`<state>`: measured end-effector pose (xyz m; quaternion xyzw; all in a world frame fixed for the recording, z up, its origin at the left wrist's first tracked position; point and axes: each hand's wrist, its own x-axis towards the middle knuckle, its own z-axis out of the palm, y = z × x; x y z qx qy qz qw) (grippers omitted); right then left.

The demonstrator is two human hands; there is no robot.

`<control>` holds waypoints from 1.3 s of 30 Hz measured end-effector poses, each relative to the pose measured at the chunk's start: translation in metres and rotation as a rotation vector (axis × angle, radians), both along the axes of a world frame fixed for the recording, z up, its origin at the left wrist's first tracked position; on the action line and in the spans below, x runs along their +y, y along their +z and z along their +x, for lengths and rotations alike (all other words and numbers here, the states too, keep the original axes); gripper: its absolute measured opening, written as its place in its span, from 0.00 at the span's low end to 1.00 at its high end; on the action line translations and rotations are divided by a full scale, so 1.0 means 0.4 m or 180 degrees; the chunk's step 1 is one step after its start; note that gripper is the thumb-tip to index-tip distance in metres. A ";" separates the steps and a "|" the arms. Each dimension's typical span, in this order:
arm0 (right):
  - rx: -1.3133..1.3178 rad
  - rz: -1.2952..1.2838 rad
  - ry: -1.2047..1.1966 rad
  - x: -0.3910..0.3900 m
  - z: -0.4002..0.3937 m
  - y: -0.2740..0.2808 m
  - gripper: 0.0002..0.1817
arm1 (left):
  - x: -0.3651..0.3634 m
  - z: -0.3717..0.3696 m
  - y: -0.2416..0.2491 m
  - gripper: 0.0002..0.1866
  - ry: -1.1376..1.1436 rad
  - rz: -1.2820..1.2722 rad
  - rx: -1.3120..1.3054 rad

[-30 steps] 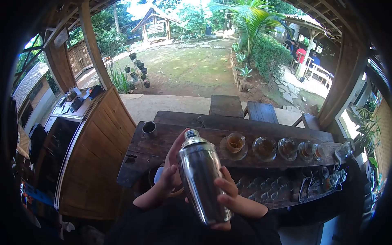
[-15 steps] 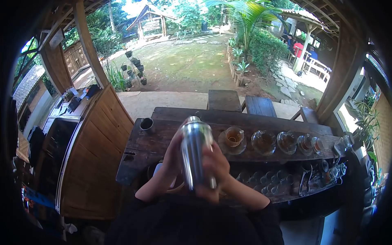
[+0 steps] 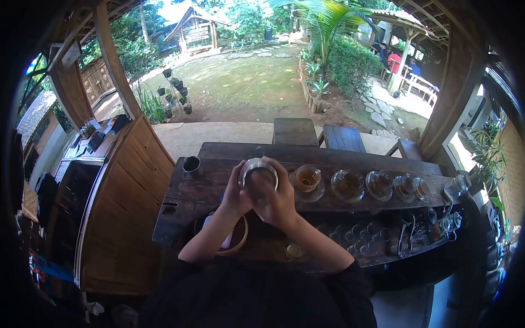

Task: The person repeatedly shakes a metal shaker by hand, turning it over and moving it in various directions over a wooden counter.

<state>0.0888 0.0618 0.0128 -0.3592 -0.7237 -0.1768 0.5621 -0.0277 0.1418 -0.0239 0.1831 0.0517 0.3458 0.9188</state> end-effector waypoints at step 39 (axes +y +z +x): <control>0.2328 -0.2543 0.2238 -0.074 0.000 -0.064 0.69 | -0.071 -0.101 0.148 0.51 0.1166 0.5199 0.2502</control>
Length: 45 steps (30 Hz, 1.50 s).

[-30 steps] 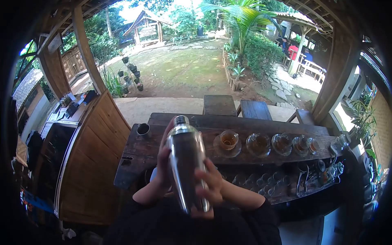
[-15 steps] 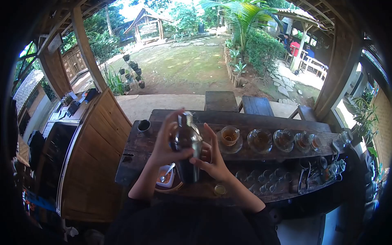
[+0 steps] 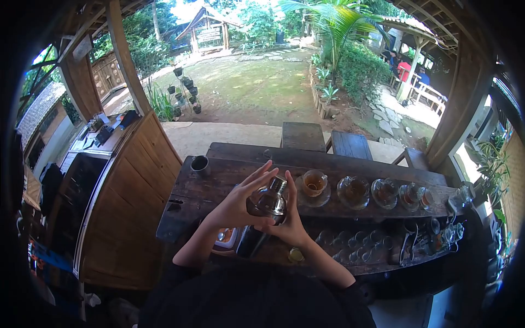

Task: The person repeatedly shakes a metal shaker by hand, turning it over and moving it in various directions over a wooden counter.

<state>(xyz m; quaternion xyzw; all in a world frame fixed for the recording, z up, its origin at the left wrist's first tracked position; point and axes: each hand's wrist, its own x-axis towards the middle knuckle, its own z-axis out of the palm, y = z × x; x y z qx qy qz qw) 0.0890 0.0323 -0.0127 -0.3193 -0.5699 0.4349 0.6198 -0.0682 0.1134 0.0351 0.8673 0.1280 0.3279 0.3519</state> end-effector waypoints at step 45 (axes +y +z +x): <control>0.2579 -0.0656 -0.0328 0.009 0.181 0.018 0.47 | 0.006 -0.047 -0.047 0.22 0.0027 -0.2224 -0.1446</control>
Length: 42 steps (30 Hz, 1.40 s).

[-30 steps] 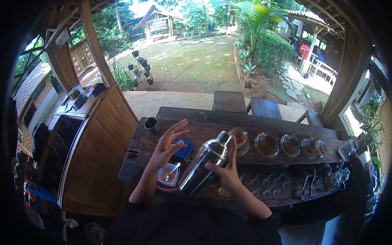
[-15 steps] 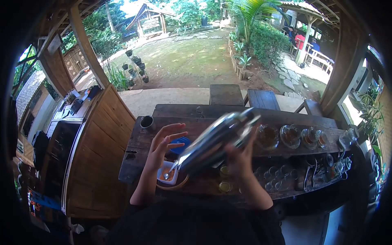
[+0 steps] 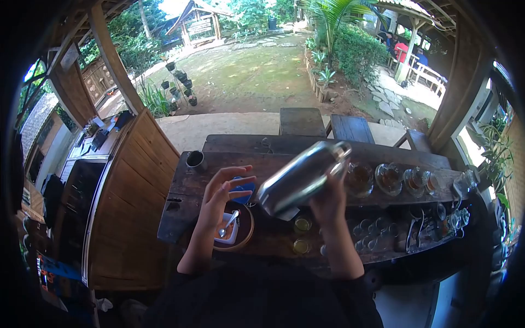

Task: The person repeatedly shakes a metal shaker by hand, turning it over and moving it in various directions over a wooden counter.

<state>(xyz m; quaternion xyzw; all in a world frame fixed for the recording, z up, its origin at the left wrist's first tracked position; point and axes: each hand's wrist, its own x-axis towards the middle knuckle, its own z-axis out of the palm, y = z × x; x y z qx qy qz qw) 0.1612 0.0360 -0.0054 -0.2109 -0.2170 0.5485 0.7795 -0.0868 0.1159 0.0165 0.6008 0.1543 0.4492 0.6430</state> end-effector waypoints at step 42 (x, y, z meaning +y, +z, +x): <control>-0.3227 0.1526 -0.2174 -0.106 -0.129 0.141 0.41 | -0.017 0.100 -0.073 0.35 -0.1539 -0.1913 -0.0834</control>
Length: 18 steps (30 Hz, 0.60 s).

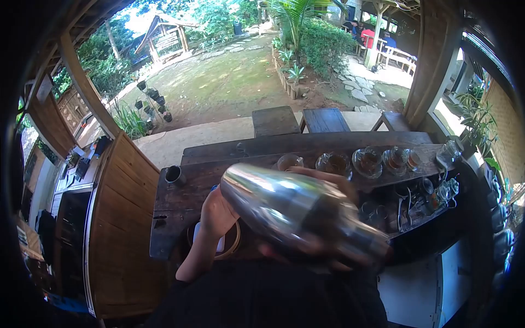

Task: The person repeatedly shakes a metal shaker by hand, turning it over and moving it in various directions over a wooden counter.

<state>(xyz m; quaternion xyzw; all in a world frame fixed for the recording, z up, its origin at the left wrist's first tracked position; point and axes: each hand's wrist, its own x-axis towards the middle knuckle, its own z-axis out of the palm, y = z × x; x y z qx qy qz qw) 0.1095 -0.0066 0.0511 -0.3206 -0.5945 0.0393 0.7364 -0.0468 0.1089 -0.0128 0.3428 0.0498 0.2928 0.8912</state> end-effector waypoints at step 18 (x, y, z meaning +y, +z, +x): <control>-0.0484 0.0103 -0.0412 0.052 0.004 -0.047 0.57 | 0.016 0.030 -0.052 0.18 -0.0312 -0.0604 -0.0686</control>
